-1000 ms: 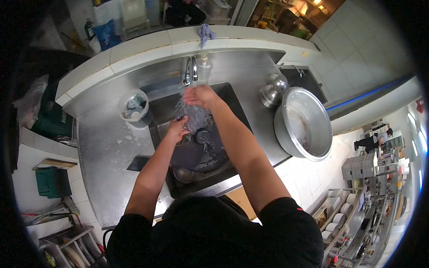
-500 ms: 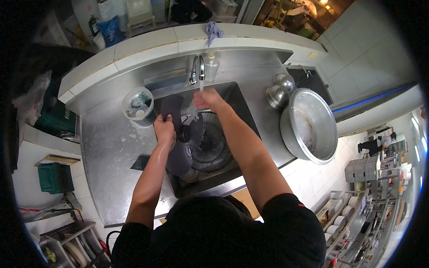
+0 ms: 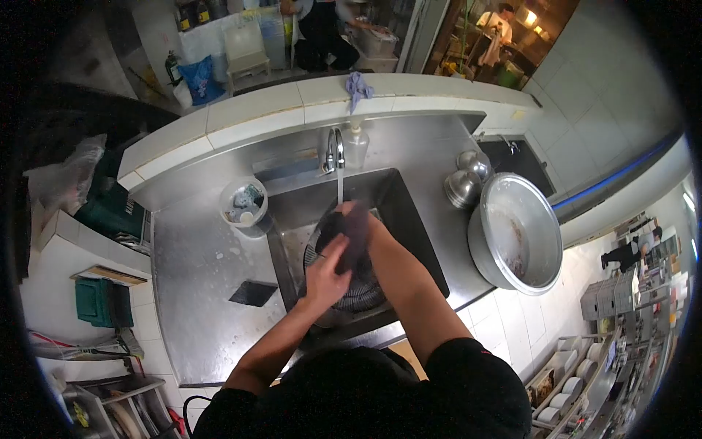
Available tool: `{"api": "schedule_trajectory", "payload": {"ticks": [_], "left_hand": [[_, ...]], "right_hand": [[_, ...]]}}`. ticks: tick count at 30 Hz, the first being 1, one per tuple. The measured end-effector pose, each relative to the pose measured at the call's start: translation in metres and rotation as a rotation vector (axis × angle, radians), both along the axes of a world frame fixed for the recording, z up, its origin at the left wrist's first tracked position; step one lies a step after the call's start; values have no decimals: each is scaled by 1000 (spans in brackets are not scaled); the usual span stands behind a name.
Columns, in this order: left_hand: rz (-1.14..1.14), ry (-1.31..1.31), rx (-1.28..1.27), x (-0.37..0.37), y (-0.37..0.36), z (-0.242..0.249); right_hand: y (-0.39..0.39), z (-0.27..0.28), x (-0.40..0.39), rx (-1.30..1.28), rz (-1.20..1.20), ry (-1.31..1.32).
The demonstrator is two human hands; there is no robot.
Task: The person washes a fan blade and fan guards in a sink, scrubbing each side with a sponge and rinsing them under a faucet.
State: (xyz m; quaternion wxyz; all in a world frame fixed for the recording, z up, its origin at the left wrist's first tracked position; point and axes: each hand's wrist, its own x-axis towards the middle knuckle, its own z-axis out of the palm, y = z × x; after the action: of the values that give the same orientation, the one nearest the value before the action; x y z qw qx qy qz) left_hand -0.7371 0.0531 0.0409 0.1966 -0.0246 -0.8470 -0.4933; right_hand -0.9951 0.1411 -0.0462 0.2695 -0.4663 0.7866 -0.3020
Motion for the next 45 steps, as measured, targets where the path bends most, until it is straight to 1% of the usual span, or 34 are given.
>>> {"api": "schedule_trajectory", "payload": {"ticks": [1, 3, 4, 6, 7, 8, 10, 11, 12, 13, 14, 15, 16, 17, 19, 20, 22, 23, 24, 25, 27, 28, 30, 31, 32, 34, 35, 36, 38, 39, 41, 42, 44, 45], "left_hand": [[7, 10, -4, 3, -3, 5], [-202, 49, -410, 5, -10, 14], [-194, 59, -417, -1, -13, 10], [-238, 68, -101, -18, -18, -17], [-160, 25, -116, -34, -20, -23], [-84, 18, -53, -53, -19, -32], [-9, -140, 50, -101, -22, -46], [44, -207, 144, -122, -25, -54], [96, -276, 240, -147, -27, -69], [117, -192, 346, -204, -32, -141], [-64, -542, 1020, -175, -47, -86], [-16, -536, 1005, -179, -46, -67], [33, -532, 990, -186, -46, -59], [32, -532, 990, -191, -53, -47], [-88, -987, 1210, -191, -74, -24], [-87, -987, 1208, -187, -80, -19], [-93, -834, 1166, -176, -88, -14], [-153, -848, 1129, -186, -102, -51], [-151, -850, 1130, -186, -109, -66], [-173, -900, 1091, -184, -115, -77], [-190, -981, 1034, -178, -123, -88], [-186, -980, 1035, -173, -122, -87], [-248, -905, 887, -162, -114, -81], [-248, -884, 717, -165, -112, -90], [-247, -881, 717, -169, -107, -97], [-51, -760, 227, -177, -94, -105], [-58, -705, 110, -173, -88, -90], [-58, -705, 109, -170, -83, -74], [39, -565, -140, -169, -77, -61], [40, -564, -138, -169, -75, -54], [-29, -493, -177, -168, -73, -36], [-26, -495, -176, -168, -73, -32], [-102, -294, -313, -172, -75, -29], [-101, -295, -313, -172, -74, -26]], "right_hand": [[0, 4, -2, -127, -130, -190], [0, 11, -1, -379, -386, -573], [-1, 14, 1, -506, -511, -767], [2, 17, 9, -751, -763, -1166], [7, 36, 24, -685, -763, -1123], [6, 35, 29, -689, -755, -1118], [2, 28, 45, -785, -834, -994], [-3, 60, 73, -772, -868, -941], [-7, 80, 90, -661, -871, -702], [-8, 80, 96, -543, -852, -482], [-7, 76, 101, -422, -828, -265], [-5, 72, 105, -361, -777, -13], [-2, 68, 108, -295, -720, 138], [0, 69, 111, -230, -735, 149], [7, 71, 117, -165, -750, 157], [12, 71, 119, -128, -676, 189], [20, 61, 122, -90, -601, 216], [23, 47, 120, -180, -514, 324], [26, 39, 119, -270, -422, 432], [31, 49, 117, -270, -419, 431], [37, 81, 107, 29, -170, 26], [35, 77, 93, 28, -166, 25], [29, 60, 61, -126, -284, -420], [19, 71, 55, -274, -449, -538], [7, 81, 48, -423, -614, -653], [-12, 102, 31, -494, -680, -717], [-17, 105, 22, -566, -750, -782], [-20, 107, 16, -568, -750, -782], [-25, 108, 9, -385, -541, -595], [-22, 107, 10, -384, -540, -594], [-17, 125, 28, 54, -265, 555], [-14, 120, 29, 54, -262, 554], [-2, 98, 19, 182, -139, 412], [3, 90, 16, 200, -188, 427]]}}
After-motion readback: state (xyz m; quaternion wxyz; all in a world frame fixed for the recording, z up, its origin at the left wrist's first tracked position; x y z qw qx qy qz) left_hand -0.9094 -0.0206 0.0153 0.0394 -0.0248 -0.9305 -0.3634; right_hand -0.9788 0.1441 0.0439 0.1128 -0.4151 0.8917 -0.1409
